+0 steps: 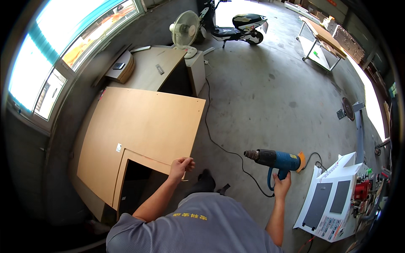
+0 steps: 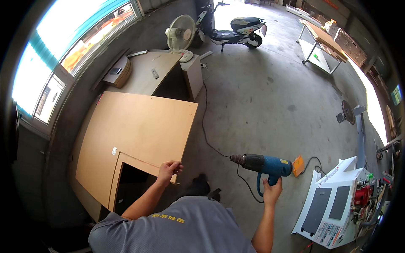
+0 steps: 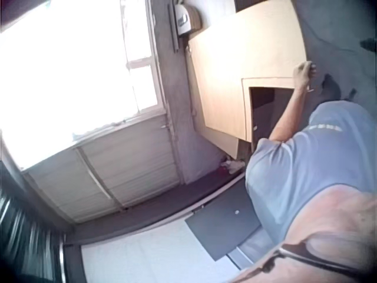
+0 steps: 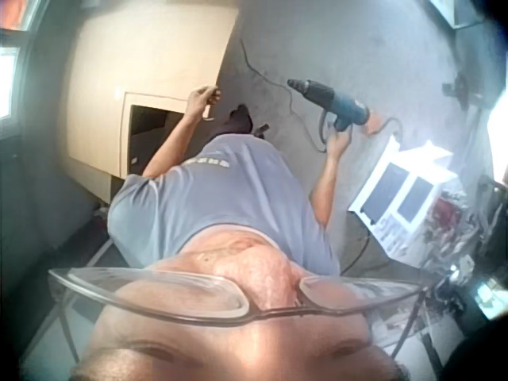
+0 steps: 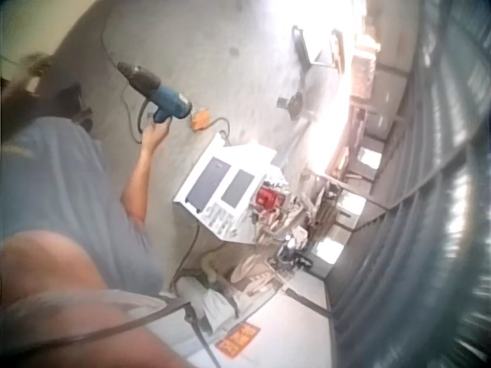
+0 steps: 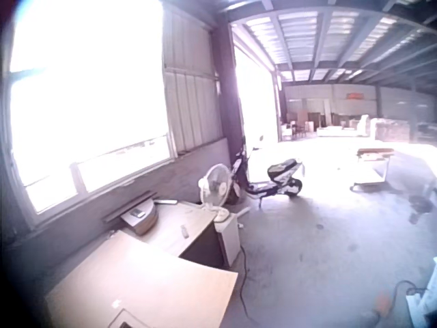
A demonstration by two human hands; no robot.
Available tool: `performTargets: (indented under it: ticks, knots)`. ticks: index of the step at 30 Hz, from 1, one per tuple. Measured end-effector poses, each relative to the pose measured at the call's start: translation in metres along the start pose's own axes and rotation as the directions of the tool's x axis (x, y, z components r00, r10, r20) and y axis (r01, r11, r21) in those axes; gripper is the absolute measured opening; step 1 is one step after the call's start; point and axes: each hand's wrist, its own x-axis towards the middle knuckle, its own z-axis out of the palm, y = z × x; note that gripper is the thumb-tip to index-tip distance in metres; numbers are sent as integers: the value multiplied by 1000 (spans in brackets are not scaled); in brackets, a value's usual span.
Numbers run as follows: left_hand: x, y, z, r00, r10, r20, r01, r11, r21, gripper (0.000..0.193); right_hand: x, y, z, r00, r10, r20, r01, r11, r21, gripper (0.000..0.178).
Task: The person assembles a wooden furniture piece by positioning a large board and attaching smaller wooden strips. They use a heat gun to apply heat along the edges and seams, then press the strips into place. The person repeatedly repositions the board and applies heat to different sections to secure the components.
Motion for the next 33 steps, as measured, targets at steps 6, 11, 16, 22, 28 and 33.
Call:
performTargets:
  ticks: [6, 11, 16, 22, 28, 33]
  knots:
    - [79, 15, 66, 995, -69, 79, 75, 994, -74, 27, 113, -8, -28, 946, -312, -91, 297, 944, -143, 48]
    - [174, 66, 156, 977, -144, 158, 160, 983, -92, 25, 177, -65, -80, 944, -236, -229, 161, 939, -304, 53]
    - [281, 142, 244, 957, 2, 290, 36, 991, -126, 53, 258, -47, -73, 945, -191, -267, 119, 957, -264, 51]
    - [343, 222, 302, 855, 136, 501, 81, 918, -388, 63, 360, -113, 37, 980, -175, -98, 142, 950, -278, 42]
    - [410, 271, 300, 900, 174, 399, 33, 886, -462, 65, 501, -141, 138, 937, -342, 70, 349, 922, -165, 43]
    - [481, 310, 282, 967, 212, 144, -95, 818, -567, 64, 614, -192, 219, 888, -400, 228, 420, 906, -47, 45]
